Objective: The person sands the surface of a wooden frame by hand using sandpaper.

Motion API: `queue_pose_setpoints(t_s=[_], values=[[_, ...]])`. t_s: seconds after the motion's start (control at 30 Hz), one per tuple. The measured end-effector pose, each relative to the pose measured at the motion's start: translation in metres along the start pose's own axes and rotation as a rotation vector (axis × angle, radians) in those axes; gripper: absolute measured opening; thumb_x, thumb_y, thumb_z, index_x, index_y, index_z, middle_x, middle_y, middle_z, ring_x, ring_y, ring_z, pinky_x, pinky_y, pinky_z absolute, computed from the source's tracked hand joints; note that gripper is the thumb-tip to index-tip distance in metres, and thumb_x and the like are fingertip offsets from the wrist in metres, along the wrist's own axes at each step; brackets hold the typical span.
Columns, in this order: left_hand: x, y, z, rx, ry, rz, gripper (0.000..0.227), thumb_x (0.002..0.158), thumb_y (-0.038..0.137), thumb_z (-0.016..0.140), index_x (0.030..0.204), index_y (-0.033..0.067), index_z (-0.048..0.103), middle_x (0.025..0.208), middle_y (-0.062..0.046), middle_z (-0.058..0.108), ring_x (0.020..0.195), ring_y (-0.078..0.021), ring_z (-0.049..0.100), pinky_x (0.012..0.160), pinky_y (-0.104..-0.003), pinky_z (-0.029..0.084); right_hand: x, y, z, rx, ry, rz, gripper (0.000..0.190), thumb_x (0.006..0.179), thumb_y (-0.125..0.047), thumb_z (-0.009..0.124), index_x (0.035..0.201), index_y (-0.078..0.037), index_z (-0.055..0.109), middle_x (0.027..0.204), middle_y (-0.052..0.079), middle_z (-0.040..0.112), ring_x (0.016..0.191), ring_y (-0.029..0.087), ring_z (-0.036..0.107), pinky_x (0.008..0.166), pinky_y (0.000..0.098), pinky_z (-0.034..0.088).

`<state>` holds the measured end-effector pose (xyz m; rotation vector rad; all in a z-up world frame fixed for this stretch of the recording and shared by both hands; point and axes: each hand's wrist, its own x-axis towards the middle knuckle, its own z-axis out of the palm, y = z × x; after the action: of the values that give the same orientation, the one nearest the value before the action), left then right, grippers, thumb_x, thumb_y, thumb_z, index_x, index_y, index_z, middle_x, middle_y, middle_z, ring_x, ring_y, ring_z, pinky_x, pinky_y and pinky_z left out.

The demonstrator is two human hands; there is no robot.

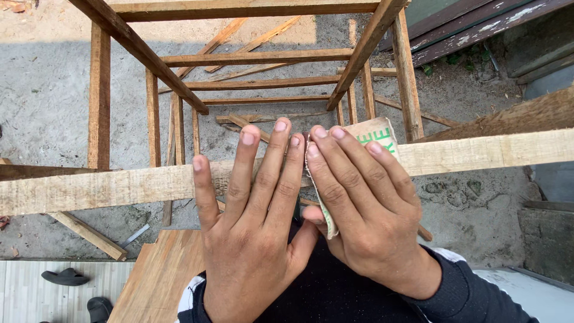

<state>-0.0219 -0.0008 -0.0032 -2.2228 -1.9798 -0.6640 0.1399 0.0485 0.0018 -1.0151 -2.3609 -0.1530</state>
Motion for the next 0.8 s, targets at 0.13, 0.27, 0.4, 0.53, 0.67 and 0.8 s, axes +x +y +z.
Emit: queue_pose_setpoints(t_s=[0.13, 0.27, 0.4, 0.53, 0.67, 0.8], values=[[0.001, -0.005, 0.006, -0.025, 0.031, 0.032, 0.061, 0.100, 0.047, 0.068, 0.152, 0.0174, 0.056, 0.157, 0.002, 0.053, 0.148, -0.0149, 0.039, 0.127, -0.044, 0.013, -0.003, 0.004, 0.000, 0.022, -0.024, -0.020, 0.039, 0.107, -0.030, 0.056, 0.137, -0.005, 0.066, 0.141, 0.009, 0.066, 0.135, 0.025, 0.059, 0.118, 0.0413, 0.036], [0.001, -0.007, 0.015, 0.008, 0.102, 0.062, 0.060, 0.102, 0.054, 0.068, 0.150, 0.0201, 0.058, 0.152, 0.004, 0.056, 0.142, -0.0138, 0.044, 0.124, -0.041, 0.014, -0.014, 0.033, -0.019, 0.019, -0.043, 0.081, 0.034, 0.106, -0.025, 0.060, 0.135, -0.010, 0.067, 0.140, 0.008, 0.067, 0.137, 0.023, 0.059, 0.121, 0.0404, 0.038], [-0.001, -0.007, 0.022, -0.028, 0.140, 0.057, 0.061, 0.101, 0.056, 0.068, 0.149, 0.0198, 0.059, 0.151, 0.005, 0.057, 0.141, -0.0141, 0.044, 0.124, -0.041, 0.014, -0.016, 0.038, -0.030, -0.053, -0.009, 0.218, 0.032, 0.103, -0.022, 0.057, 0.130, -0.006, 0.066, 0.137, 0.012, 0.067, 0.135, 0.028, 0.057, 0.119, 0.0439, 0.038], [-0.002, -0.008, 0.022, -0.021, 0.138, 0.050, 0.060, 0.101, 0.055, 0.069, 0.149, 0.0203, 0.059, 0.150, 0.005, 0.059, 0.140, -0.0129, 0.044, 0.124, -0.041, 0.014, -0.019, 0.011, -0.010, -0.044, 0.018, 0.161, 0.039, 0.104, -0.025, 0.058, 0.136, -0.004, 0.064, 0.142, 0.011, 0.064, 0.139, 0.028, 0.055, 0.120, 0.0435, 0.035], [0.001, -0.007, 0.019, -0.042, 0.141, 0.047, 0.059, 0.101, 0.053, 0.070, 0.149, 0.0203, 0.059, 0.149, 0.005, 0.059, 0.140, -0.0134, 0.045, 0.124, -0.041, 0.014, -0.025, 0.011, 0.001, 0.017, -0.010, 0.025, 0.041, 0.103, -0.027, 0.063, 0.137, -0.005, 0.066, 0.141, 0.012, 0.067, 0.134, 0.031, 0.060, 0.119, 0.0441, 0.035], [0.002, -0.005, 0.007, -0.138, 0.061, 0.040, 0.063, 0.098, 0.050, 0.068, 0.148, 0.0144, 0.058, 0.152, -0.001, 0.055, 0.143, -0.0164, 0.042, 0.123, -0.045, 0.011, -0.048, 0.031, 0.000, -0.225, 0.174, 0.082, 0.035, 0.098, -0.032, 0.071, 0.129, -0.016, 0.070, 0.107, 0.015, 0.060, 0.101, 0.039, 0.049, 0.107, 0.0427, 0.034]])
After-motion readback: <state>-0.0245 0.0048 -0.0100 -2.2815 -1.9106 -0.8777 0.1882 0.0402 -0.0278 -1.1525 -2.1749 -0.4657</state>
